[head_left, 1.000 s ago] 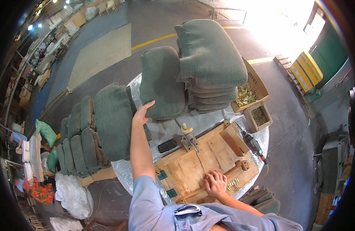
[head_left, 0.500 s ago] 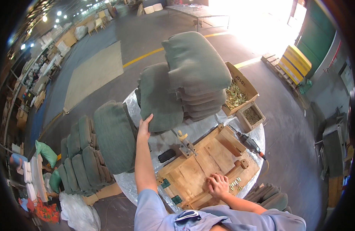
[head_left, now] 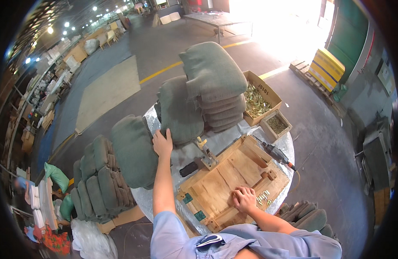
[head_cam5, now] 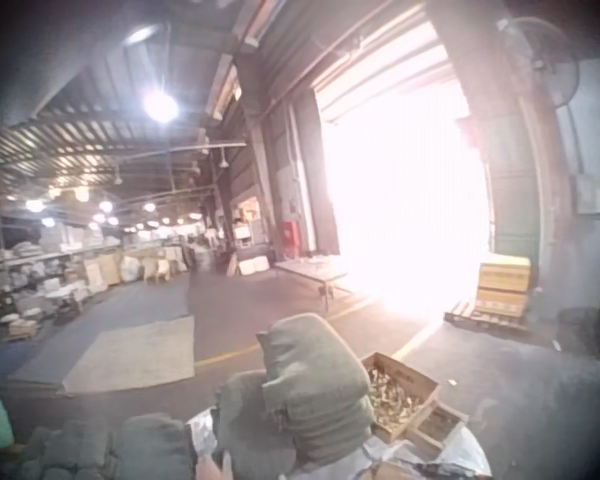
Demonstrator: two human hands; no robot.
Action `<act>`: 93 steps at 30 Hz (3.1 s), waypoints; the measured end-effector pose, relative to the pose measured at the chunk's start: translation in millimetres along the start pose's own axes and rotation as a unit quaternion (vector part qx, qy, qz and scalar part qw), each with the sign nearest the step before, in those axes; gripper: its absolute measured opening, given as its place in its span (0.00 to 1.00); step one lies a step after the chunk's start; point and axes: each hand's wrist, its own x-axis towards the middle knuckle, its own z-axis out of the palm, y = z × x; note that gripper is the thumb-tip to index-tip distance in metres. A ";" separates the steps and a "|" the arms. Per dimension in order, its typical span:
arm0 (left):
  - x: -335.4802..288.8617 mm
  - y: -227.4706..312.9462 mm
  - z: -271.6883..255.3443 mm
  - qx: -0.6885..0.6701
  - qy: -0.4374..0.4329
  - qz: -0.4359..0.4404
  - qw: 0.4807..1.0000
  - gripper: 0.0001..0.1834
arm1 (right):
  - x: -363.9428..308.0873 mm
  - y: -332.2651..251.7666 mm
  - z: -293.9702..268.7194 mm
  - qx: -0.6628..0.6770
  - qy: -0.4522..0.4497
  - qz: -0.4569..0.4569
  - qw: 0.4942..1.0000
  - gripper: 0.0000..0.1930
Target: The person uses a pneumatic drill to fasten screws into a wooden jig holding a green upholstered seat. They repeatedly load screws, drill them in, and then remove the finished seat to place it on a stack before loading the next seat into the jig.
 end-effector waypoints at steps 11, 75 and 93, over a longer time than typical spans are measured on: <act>-85.6 -42.9 -65.5 0.365 -0.108 -0.022 0.924 0.65 | -7.1 5.4 10.2 0.013 0.014 0.016 1.000 0.14; -431.7 138.7 -215.9 -0.698 -0.062 0.144 0.699 0.55 | -57.3 -109.6 -254.6 0.842 -0.022 0.041 0.537 0.42; -442.8 -1.5 -149.1 -0.875 -0.254 -0.119 0.394 0.41 | -66.7 81.9 -192.7 0.741 -0.063 0.243 0.623 0.36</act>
